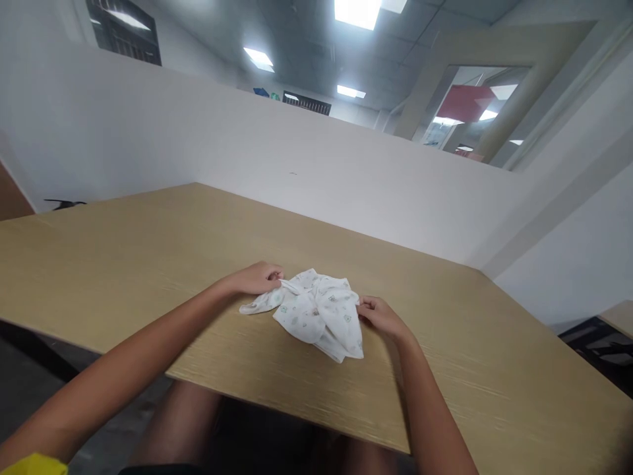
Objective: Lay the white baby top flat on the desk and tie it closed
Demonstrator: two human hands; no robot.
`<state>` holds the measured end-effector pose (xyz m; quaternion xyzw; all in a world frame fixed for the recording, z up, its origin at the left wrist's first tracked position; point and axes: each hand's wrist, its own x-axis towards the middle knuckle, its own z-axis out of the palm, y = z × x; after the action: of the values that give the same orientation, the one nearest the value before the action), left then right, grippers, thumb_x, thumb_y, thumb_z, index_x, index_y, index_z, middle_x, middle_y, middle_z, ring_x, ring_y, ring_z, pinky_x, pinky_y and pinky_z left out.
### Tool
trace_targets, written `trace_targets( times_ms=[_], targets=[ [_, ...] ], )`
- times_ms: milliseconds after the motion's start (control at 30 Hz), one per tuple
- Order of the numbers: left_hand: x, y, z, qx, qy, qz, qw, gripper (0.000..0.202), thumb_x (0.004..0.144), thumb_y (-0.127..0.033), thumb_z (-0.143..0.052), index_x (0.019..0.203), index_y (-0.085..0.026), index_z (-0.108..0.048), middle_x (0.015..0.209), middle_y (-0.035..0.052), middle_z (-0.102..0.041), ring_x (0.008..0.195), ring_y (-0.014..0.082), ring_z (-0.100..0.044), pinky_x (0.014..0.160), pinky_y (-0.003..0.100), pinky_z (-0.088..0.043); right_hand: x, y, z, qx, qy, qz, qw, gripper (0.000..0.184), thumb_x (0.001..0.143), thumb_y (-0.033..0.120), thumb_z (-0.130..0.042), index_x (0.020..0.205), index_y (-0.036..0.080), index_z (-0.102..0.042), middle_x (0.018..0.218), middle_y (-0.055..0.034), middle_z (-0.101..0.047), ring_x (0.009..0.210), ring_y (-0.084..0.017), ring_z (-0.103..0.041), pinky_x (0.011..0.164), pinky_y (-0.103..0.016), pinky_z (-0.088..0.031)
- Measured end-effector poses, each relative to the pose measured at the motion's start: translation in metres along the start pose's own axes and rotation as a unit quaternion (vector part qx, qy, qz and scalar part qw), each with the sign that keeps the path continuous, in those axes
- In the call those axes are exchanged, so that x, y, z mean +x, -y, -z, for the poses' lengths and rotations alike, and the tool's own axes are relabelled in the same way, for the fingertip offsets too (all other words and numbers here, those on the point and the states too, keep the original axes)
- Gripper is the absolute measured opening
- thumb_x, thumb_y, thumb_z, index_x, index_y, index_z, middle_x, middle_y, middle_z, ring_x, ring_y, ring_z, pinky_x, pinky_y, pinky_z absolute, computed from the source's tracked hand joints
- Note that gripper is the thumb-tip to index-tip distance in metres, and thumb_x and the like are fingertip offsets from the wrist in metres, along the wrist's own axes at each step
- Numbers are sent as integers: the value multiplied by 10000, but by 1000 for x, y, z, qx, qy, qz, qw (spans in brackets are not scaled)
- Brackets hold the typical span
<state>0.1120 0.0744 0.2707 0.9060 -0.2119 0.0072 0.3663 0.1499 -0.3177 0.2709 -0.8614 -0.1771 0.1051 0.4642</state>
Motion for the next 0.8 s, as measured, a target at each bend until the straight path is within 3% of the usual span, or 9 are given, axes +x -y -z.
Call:
trace_targets(
  times_ms=[100,200,300,367,467,533,667,733,800],
  targets=[
    [3,6,1,-1,-41,40,998,243,829,-384,-489,844,-160,-584,803,13,-599,728,154,-508,638,270,-311,0,0,6,121,-74,-54,988,469,696,514,-782,832,109,-587,766,-36,-609,659,-103,-498,579,-197,-352],
    [8,15,0,12,-91,62,994,254,823,-392,-474,856,-166,-584,844,23,-628,756,166,-538,655,277,-330,1,1,10,196,-163,-69,964,587,595,452,-829,1028,91,-666,995,-115,-708,814,-172,-629,697,-248,-486],
    [10,22,-1,59,-135,55,988,291,857,-444,-490,884,-175,-597,850,19,-655,763,169,-562,676,287,-343,1,2,14,234,-243,-76,938,672,517,409,-854,1084,95,-675,1044,-123,-717,826,-172,-638,713,-253,-500],
    [11,26,0,75,-118,42,989,376,850,-547,-561,908,-180,-622,880,16,-677,788,171,-585,692,286,-362,-1,1,18,234,-221,-80,943,668,520,430,-869,1069,93,-690,1041,-120,-719,825,-167,-638,709,-247,-497],
    [11,33,2,97,-45,37,994,480,751,-637,-692,895,-182,-636,878,6,-680,768,166,-585,662,279,-355,-5,-2,22,182,-131,-91,970,597,541,474,-886,944,71,-712,946,-115,-712,767,-152,-610,656,-229,-455],
    [12,38,3,122,2,30,992,400,743,-556,-699,851,-179,-615,833,-1,-660,728,159,-556,631,279,-327,-8,-5,24,150,-98,-96,979,552,559,495,-875,858,63,-705,853,-98,-690,705,-129,-563,614,-217,-405],
    [13,42,1,128,62,-12,990,178,728,-339,-609,795,-176,-585,780,-5,-629,689,152,-521,623,288,-311,-5,-14,26,145,-98,-105,979,514,617,523,-800,810,59,-690,802,-83,-662,666,-120,-523,593,-219,-363],
    [14,40,3,150,10,-13,989,151,715,-305,-592,792,-176,-606,791,8,-638,707,167,-533,638,303,-323,-1,-21,29,126,-114,-102,980,521,636,539,-767,827,60,-691,811,-84,-659,672,-128,-522,594,-227,-364],
    [13,37,8,174,-109,-24,978,175,757,-284,-548,841,-174,-656,863,37,-664,802,197,-573,711,322,-378,4,-27,33,79,-154,-74,982,524,669,573,-732,812,72,-678,782,-77,-643,655,-124,-497,582,-228,-346]
  ],
)
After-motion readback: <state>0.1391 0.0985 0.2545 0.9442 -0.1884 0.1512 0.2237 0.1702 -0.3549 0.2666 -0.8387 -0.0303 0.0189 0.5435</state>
